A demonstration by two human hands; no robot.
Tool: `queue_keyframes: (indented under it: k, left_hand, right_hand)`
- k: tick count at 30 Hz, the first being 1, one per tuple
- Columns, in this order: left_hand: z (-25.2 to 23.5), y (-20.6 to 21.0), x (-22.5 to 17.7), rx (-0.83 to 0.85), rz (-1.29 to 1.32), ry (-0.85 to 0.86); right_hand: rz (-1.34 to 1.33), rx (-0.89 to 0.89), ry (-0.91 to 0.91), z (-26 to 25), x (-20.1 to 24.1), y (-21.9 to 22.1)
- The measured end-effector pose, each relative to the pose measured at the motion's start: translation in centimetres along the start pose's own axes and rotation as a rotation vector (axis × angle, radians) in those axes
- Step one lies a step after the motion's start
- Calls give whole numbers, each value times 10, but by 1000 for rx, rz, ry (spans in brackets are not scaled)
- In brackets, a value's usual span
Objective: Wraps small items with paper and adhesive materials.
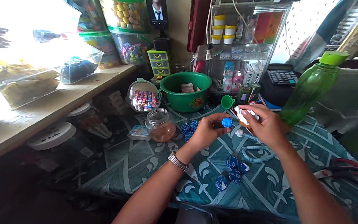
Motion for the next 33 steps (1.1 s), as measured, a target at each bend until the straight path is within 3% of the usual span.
queue_keyframes:
  k: [5,8,19,23,28,33]
  left_hand:
    - [1,-1,6,-61,234,-74]
    - [1,-1,6,-60,192,-101]
    - [0,5,5,17,-192,42]
    - [0,10,4,79,-196,85]
    - [-1,13,10,103,-171,54]
    - [1,11,11,35,-15,-77]
  right_hand:
    - [-65,130,-19,2,1,14]
    - [-132,259,1,6,0,28]
    - [-227,241,157,6,-9,26]
    - [-371,242,268,5,-15,23]
    - [-361,291,371,6,-15,24]
    - [-169,299,237,7,-13,32]
Point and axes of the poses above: each hand's wrist, its own z-axis away from the middle knuckle, its own y-axis out of the palm, x = y × z, the point moved 6 cm from there along -z, towards the middle knuckle, and after that the axes turned 5 degrees about x, right-handed, at the moved point
